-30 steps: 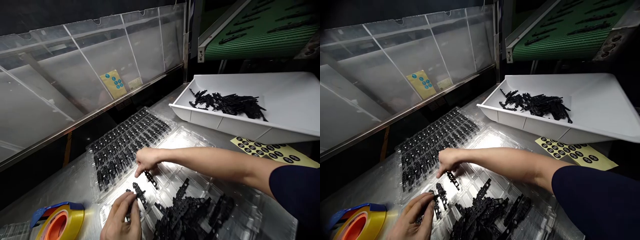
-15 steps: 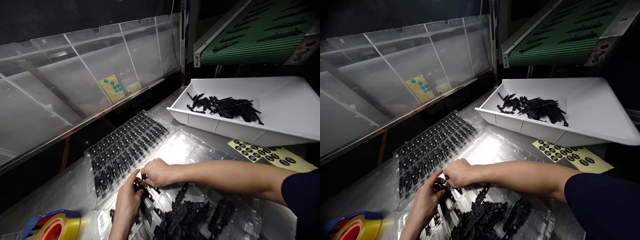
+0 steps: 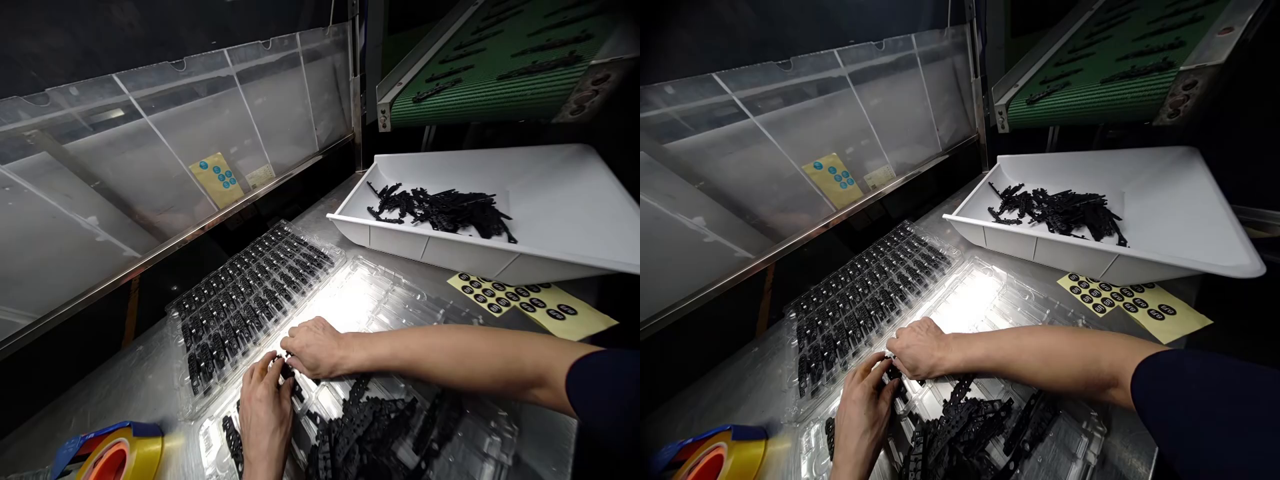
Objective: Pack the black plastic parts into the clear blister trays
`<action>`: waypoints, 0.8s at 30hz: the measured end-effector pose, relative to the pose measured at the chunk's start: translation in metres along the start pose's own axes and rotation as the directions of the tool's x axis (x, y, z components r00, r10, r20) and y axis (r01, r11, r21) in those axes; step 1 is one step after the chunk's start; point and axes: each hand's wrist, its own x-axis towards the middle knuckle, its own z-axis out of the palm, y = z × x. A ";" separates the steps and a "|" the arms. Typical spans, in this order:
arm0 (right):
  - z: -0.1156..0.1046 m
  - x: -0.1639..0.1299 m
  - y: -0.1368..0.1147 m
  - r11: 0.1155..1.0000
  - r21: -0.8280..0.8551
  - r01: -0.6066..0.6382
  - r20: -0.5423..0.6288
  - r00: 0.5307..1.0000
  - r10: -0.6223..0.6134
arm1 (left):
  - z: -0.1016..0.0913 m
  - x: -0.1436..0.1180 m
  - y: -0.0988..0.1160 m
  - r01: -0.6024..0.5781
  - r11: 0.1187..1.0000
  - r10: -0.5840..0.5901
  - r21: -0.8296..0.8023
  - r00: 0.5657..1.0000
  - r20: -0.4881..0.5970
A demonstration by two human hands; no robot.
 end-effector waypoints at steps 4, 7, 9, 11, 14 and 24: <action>0.000 -0.004 0.002 0.998 -0.039 0.045 0.002 0.999 -0.045 | 0.010 -0.004 -0.002 0.001 1.000 0.000 0.013 0.999 -0.039; 0.003 -0.006 0.004 0.998 -0.020 0.054 -0.024 0.998 -0.055 | 0.014 -0.008 -0.004 -0.028 1.000 0.028 0.004 0.996 -0.089; 0.006 -0.007 0.006 0.999 -0.017 0.039 -0.036 0.999 -0.039 | 0.012 -0.014 -0.006 -0.008 0.999 0.000 -0.053 0.988 -0.151; 0.006 -0.008 0.007 0.999 -0.032 0.042 -0.039 0.998 -0.043 | 0.006 -0.022 -0.011 0.017 0.995 -0.037 -0.098 0.977 -0.210; 0.001 -0.011 0.006 0.998 -0.011 0.055 -0.018 0.998 -0.055 | -0.002 -0.034 -0.017 0.021 0.997 -0.035 -0.072 0.981 -0.192; -0.017 -0.037 0.000 0.992 0.086 0.097 0.030 0.995 -0.100 | -0.007 -0.043 -0.008 0.050 0.999 -0.051 -0.012 0.986 -0.157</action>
